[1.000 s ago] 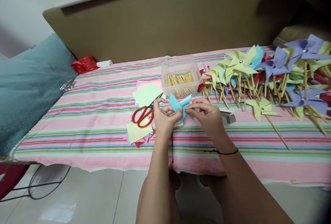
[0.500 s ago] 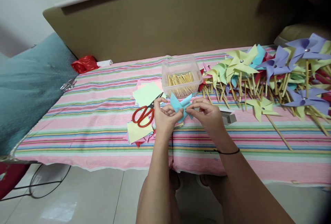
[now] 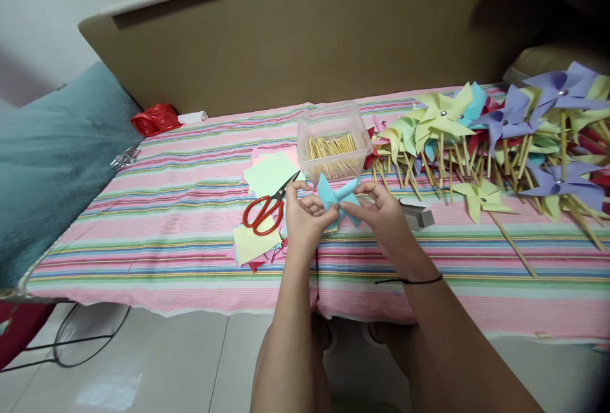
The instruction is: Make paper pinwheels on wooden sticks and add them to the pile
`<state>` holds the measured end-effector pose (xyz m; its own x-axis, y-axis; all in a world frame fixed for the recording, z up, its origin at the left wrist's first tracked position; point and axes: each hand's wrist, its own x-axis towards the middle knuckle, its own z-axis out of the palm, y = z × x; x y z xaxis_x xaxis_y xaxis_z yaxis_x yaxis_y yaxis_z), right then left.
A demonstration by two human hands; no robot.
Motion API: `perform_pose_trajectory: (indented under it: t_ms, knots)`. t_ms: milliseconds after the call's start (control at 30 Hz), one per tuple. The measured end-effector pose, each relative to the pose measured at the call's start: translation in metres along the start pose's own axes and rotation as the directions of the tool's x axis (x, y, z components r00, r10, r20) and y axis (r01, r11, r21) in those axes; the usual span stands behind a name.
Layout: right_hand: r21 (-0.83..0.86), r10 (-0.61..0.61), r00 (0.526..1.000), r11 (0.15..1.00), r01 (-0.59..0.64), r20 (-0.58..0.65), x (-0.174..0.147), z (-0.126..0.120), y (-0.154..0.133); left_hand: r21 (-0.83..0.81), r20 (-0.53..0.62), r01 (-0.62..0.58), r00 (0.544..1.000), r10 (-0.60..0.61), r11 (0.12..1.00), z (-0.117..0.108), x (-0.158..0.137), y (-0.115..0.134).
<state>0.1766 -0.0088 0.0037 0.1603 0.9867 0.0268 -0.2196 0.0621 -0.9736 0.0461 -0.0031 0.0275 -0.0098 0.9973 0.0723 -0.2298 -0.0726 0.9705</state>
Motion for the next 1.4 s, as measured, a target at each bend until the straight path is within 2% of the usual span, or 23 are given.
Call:
perform_pose_trajectory:
  t_ms: [67,233,500,900,1400]
  knots:
    - [0.071,0.031,0.999,0.997,-0.03,-0.014,0.001,0.0,0.001,-0.002,0.008,0.012,1.0,-0.012,1.0,0.0,0.0,-0.001]
    - [0.107,0.093,0.992,0.989,-0.102,0.091,0.001,-0.002,-0.003,-0.007,0.017,0.026,1.0,-0.026,1.0,-0.002,0.0,0.001]
    - [0.056,0.1,0.995,0.993,-0.101,0.03,-0.002,-0.003,-0.012,0.059,-0.02,0.079,0.997,-0.078,0.995,-0.004,-0.002,0.005]
    - [-0.063,-0.015,0.999,0.998,0.018,0.049,-0.002,-0.007,-0.004,0.049,0.016,0.032,0.999,-0.033,0.998,-0.004,-0.003,0.006]
    - [-0.066,-0.037,0.999,0.997,0.038,0.025,0.0,-0.008,-0.006,0.051,0.026,0.062,0.998,-0.064,0.997,-0.003,-0.002,0.002]
